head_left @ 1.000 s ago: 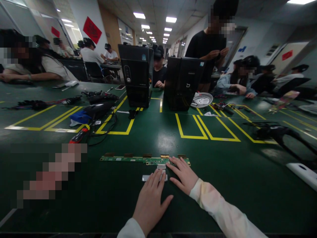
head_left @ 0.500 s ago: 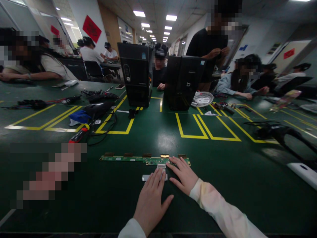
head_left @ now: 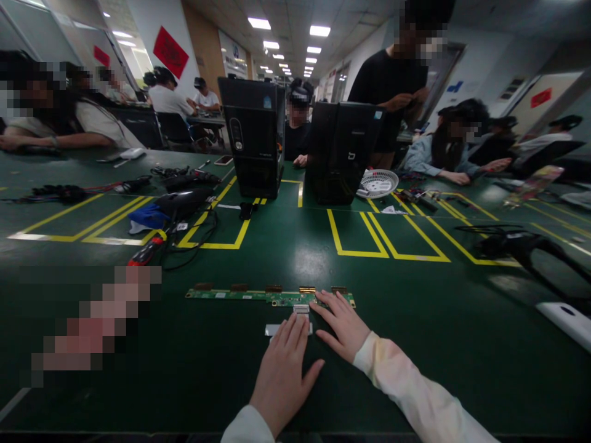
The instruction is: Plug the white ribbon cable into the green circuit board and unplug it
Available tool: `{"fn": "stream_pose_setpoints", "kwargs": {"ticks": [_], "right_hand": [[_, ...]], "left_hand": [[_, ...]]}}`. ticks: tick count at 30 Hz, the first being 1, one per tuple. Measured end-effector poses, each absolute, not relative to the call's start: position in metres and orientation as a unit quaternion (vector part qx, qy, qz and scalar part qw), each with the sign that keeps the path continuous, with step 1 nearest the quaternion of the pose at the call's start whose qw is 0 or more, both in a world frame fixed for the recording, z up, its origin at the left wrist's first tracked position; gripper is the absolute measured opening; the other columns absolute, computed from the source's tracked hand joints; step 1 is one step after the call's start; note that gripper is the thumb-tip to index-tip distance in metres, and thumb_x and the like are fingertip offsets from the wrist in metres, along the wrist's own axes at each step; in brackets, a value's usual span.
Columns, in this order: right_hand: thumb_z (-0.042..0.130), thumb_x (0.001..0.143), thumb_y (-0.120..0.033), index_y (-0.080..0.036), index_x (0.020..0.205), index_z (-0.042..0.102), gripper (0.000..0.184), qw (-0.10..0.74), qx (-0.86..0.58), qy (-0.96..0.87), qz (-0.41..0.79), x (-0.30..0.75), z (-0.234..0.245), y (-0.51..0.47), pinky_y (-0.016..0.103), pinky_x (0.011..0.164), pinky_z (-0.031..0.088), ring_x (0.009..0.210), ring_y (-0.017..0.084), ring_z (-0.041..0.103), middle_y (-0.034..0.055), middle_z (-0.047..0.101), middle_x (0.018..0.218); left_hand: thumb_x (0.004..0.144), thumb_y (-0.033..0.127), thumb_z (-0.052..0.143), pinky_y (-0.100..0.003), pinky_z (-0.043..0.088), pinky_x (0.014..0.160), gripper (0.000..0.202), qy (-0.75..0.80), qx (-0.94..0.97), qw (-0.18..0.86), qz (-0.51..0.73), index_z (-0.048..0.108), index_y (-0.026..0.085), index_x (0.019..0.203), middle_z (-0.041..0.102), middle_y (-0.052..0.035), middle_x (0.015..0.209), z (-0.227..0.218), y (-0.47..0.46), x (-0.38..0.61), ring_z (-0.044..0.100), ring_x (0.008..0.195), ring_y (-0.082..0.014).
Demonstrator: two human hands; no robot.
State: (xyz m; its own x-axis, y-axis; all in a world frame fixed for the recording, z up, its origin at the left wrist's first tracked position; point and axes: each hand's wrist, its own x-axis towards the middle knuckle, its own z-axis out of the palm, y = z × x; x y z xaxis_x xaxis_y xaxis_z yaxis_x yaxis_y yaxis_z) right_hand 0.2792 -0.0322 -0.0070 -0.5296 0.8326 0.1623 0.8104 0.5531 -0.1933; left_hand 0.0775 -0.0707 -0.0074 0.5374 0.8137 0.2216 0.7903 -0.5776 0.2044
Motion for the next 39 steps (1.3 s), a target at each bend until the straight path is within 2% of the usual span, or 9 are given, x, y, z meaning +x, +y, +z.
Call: {"fn": "stream_pose_setpoints", "kwargs": {"ticks": [12, 25, 33, 36, 39], "right_hand": [[0.045, 0.088, -0.039, -0.02, 0.138, 0.04, 0.053, 0.12, -0.472, -0.872, 0.051, 0.279, -0.006, -0.032, 0.051, 0.111, 0.021, 0.137, 0.024, 0.023, 0.0112, 0.035, 0.145], [0.046, 0.088, -0.041, -0.02, 0.14, 0.037, 0.056, 0.115, -0.461, -0.877, 0.074, 0.281, 0.001, -0.032, 0.052, 0.111, 0.02, 0.138, 0.026, 0.021, 0.011, 0.032, 0.147], [0.047, 0.087, -0.04, -0.021, 0.14, 0.036, 0.058, 0.111, -0.459, -0.877, 0.087, 0.282, 0.003, -0.033, 0.052, 0.111, 0.018, 0.138, 0.026, 0.021, 0.0104, 0.03, 0.148], [0.047, 0.087, -0.04, -0.021, 0.14, 0.036, 0.058, 0.113, -0.459, -0.877, 0.088, 0.282, 0.003, -0.034, 0.052, 0.111, 0.018, 0.138, 0.026, 0.02, 0.0106, 0.031, 0.148], [0.046, 0.087, -0.04, -0.02, 0.14, 0.036, 0.058, 0.11, -0.459, -0.877, 0.089, 0.282, 0.003, -0.034, 0.053, 0.111, 0.018, 0.138, 0.026, 0.02, 0.011, 0.03, 0.148]], "left_hand": [[0.091, 0.043, 0.043, -0.046, 0.038, 0.105, 0.057, 0.457, 0.875, 0.024, 0.155, 0.039, 0.01, 0.137, 0.042, -0.0144, 0.142, -0.008, -0.072, 0.078, 0.036, 0.132, -0.028], [0.09, 0.041, 0.045, -0.046, 0.04, 0.103, 0.055, 0.441, 0.888, 0.063, 0.116, 0.04, 0.011, 0.136, 0.043, -0.0138, 0.141, 0.008, -0.065, 0.071, 0.041, 0.129, -0.0272], [0.091, 0.042, 0.044, -0.044, 0.036, 0.105, 0.056, 0.398, 0.904, 0.115, 0.107, 0.033, 0.02, 0.142, 0.038, -0.0081, 0.146, 0.011, -0.051, 0.055, 0.037, 0.132, -0.0246], [0.091, 0.044, 0.045, -0.046, 0.038, 0.103, 0.058, 0.396, 0.904, 0.126, 0.1, 0.03, 0.023, 0.143, 0.039, -0.0067, 0.146, 0.012, -0.047, 0.05, 0.037, 0.132, -0.0251], [0.091, 0.043, 0.045, -0.043, 0.036, 0.106, 0.058, 0.38, 0.909, 0.129, 0.108, 0.029, 0.025, 0.143, 0.04, -0.0052, 0.145, 0.013, -0.043, 0.047, 0.038, 0.131, -0.0228]]}}
